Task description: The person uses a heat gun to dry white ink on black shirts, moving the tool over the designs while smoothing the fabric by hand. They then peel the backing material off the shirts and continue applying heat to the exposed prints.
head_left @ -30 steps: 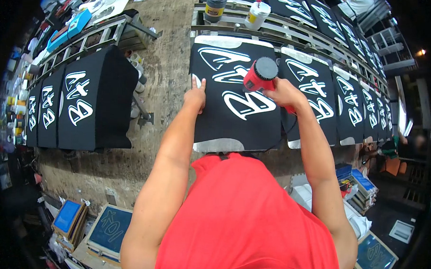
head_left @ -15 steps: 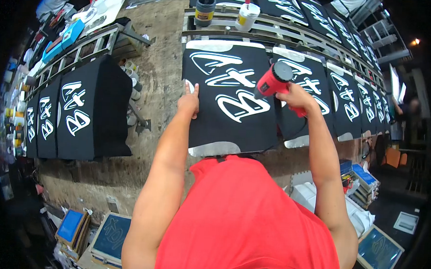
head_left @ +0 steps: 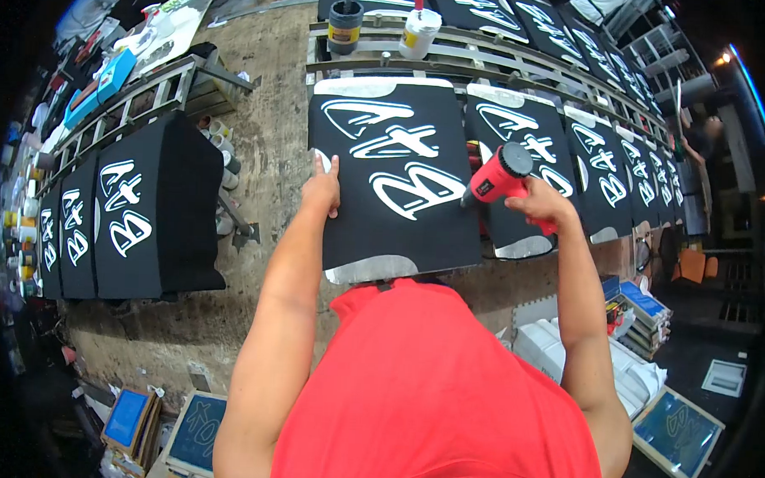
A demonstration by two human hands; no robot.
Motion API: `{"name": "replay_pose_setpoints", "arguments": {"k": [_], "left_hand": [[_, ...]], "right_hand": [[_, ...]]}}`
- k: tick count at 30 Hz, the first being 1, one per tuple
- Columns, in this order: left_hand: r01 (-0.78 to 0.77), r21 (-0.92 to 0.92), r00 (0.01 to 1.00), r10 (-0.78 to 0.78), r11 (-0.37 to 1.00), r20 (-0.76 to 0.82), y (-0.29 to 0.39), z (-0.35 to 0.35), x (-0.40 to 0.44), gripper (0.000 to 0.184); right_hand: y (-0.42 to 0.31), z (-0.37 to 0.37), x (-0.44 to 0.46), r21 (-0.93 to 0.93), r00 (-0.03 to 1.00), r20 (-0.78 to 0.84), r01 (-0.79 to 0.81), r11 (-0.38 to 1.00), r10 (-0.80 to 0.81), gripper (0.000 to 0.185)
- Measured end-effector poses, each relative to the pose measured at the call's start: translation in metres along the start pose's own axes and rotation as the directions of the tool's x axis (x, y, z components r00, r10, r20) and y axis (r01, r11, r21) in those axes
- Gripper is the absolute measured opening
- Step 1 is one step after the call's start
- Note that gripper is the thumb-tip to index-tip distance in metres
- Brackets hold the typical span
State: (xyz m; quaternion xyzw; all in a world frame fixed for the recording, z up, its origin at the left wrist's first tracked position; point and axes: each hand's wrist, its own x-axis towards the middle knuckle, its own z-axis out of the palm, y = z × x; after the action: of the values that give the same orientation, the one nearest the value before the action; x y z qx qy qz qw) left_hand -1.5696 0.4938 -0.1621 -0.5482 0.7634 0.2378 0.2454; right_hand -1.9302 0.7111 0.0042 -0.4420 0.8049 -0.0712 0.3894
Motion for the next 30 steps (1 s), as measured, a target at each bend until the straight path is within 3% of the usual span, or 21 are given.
{"name": "replay_pose_setpoints", "arguments": {"k": [3, 6, 8, 13, 17, 19, 23, 25, 28, 30], "left_hand": [[0.004, -0.008, 1.0, -0.004, 1.0, 0.001, 0.0, -0.001, -0.001, 0.142], [0.012, -0.013, 1.0, -0.011, 1.0, 0.01, 0.001, -0.003, -0.001, 0.142], [0.018, -0.01, 1.0, -0.018, 1.0, 0.018, 0.001, -0.002, 0.0, 0.142], [0.023, -0.001, 1.0, -0.023, 1.0, 0.014, 0.001, -0.003, -0.004, 0.141], [0.036, -0.012, 0.999, -0.036, 0.999, 0.014, 0.002, -0.004, -0.006, 0.142], [0.036, -0.017, 0.999, -0.035, 0.999, 0.021, 0.002, -0.004, -0.005, 0.142], [0.028, -0.015, 0.999, -0.028, 0.999, 0.019, 0.0, -0.002, -0.003, 0.142], [0.027, -0.034, 0.999, -0.027, 0.999, 0.021, -0.001, 0.0, -0.001, 0.142], [0.029, -0.021, 0.999, -0.028, 0.999, 0.026, 0.0, -0.001, 0.001, 0.142], [0.028, -0.019, 0.999, -0.027, 0.999, 0.032, 0.0, -0.001, 0.0, 0.142]], "right_hand": [[0.006, 0.005, 0.016, -0.081, 0.996, -0.057, 0.062, 0.995, -0.066, 0.055], [-0.016, 0.007, 0.019, 0.011, 0.999, 0.032, 0.008, 1.0, -0.008, 0.057], [-0.013, 0.014, 0.037, -0.12, 0.973, -0.068, 0.211, 0.97, -0.22, 0.057], [-0.059, 0.017, 0.041, -0.015, 0.995, -0.012, 0.098, 0.995, -0.098, 0.058], [-0.075, 0.032, 0.062, -0.096, 0.952, -0.127, 0.267, 0.959, -0.278, 0.051], [-0.092, 0.029, 0.058, -0.018, 0.986, 0.017, 0.167, 0.986, -0.166, 0.058], [-0.078, 0.043, 0.063, -0.167, 0.913, -0.051, 0.393, 0.904, -0.406, 0.055], [-0.075, 0.038, 0.046, -0.151, 0.918, -0.029, 0.388, 0.909, -0.396, 0.053], [-0.072, 0.025, 0.024, -0.193, 0.983, 0.073, 0.179, 0.965, -0.168, 0.05], [-0.043, 0.027, 0.03, -0.239, 0.973, 0.004, 0.226, 0.944, -0.232, 0.051]]}}
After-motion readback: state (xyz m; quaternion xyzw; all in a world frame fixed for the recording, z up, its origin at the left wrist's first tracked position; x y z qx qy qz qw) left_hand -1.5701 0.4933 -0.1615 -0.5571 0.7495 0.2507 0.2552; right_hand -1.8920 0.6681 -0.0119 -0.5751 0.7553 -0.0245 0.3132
